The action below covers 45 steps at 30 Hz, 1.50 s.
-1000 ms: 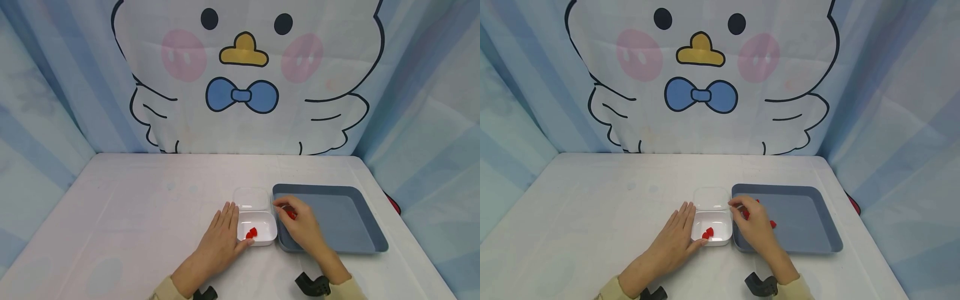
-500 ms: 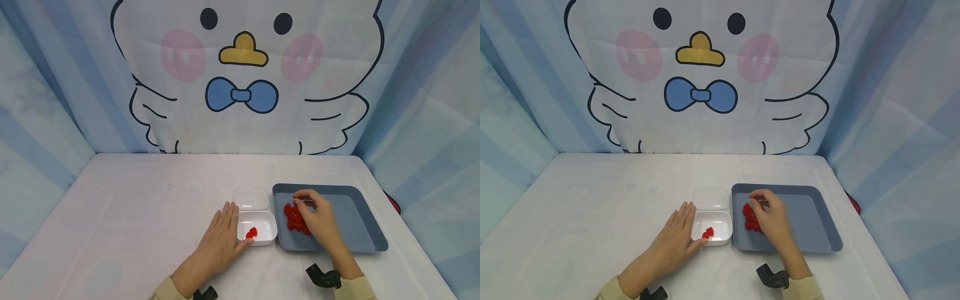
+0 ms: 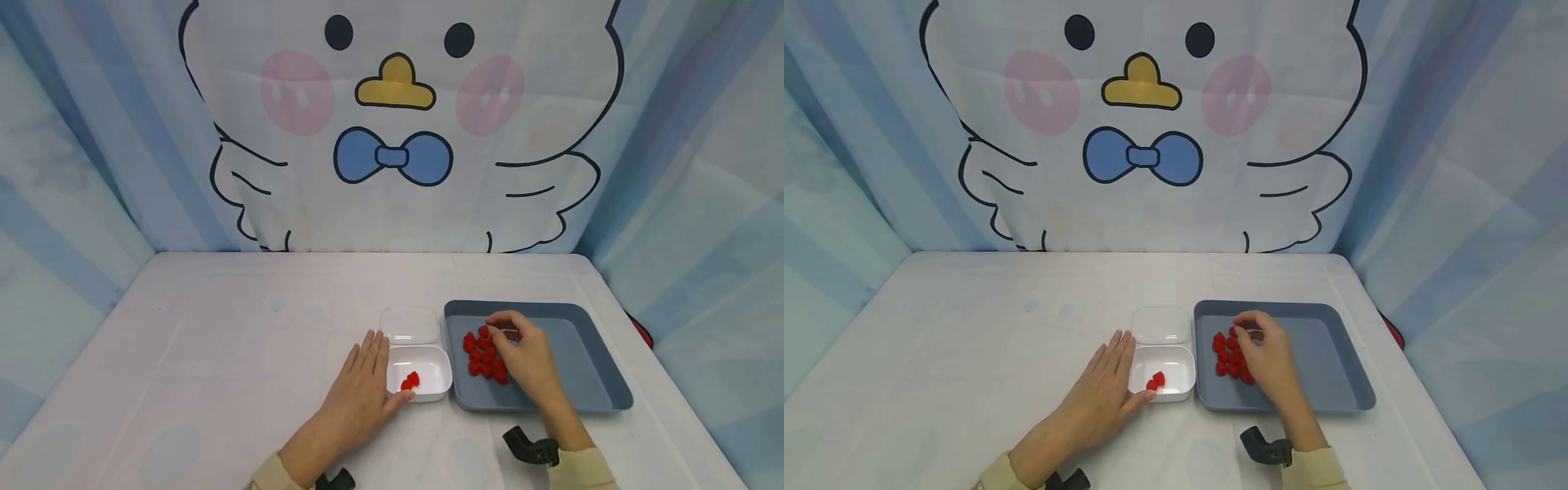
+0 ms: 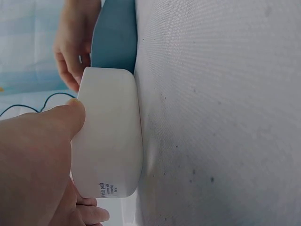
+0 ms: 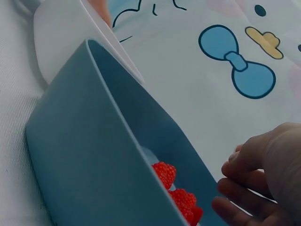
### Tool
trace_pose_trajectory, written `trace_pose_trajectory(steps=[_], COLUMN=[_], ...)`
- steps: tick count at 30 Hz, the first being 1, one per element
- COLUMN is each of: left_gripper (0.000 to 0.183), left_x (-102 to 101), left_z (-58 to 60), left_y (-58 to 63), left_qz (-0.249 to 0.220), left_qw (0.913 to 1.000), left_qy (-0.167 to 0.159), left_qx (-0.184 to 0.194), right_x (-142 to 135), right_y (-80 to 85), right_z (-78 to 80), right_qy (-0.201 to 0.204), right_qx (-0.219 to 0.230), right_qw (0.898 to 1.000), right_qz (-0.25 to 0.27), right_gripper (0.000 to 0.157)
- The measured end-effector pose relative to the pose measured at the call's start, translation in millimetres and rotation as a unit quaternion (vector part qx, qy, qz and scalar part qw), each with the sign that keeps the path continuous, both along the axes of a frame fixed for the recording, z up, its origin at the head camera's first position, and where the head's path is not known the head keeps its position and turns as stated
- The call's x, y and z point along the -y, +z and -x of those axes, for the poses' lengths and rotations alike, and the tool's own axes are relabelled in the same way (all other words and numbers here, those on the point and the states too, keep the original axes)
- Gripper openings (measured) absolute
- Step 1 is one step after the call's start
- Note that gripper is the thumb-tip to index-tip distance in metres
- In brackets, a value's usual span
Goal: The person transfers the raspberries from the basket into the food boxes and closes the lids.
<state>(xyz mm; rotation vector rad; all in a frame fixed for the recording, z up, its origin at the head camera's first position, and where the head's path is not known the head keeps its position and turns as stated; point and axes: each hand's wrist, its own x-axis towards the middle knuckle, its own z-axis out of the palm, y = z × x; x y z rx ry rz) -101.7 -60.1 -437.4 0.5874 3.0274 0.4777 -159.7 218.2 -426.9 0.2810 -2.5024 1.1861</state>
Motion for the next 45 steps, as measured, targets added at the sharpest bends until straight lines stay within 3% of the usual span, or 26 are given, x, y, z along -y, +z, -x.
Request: trace_pose_trajectory(steps=[14, 32, 45], left_gripper=[0.092, 0.09, 0.092], left_x=[2, 2, 2], left_z=[-0.5, -0.3, -0.3], left_y=[-0.9, -1.5, -1.7], left_qz=[-0.005, -0.009, -0.005], left_qw=[1.0, 0.9998, 1.0], left_qy=[0.0, -0.005, -0.002], left_qx=[0.0, -0.016, -0.002], right_x=[-1, -3, -3], right_y=[-7.6, -11.4, -12.1], right_z=[2.4, 4.0, 4.3], right_qy=[-0.032, -0.038, -0.047], right_qx=[0.099, 0.124, 0.122], right_qw=[0.994, 0.99, 0.989], right_qz=[-0.019, -0.06, -0.068], right_gripper=[0.016, 0.017, 0.016])
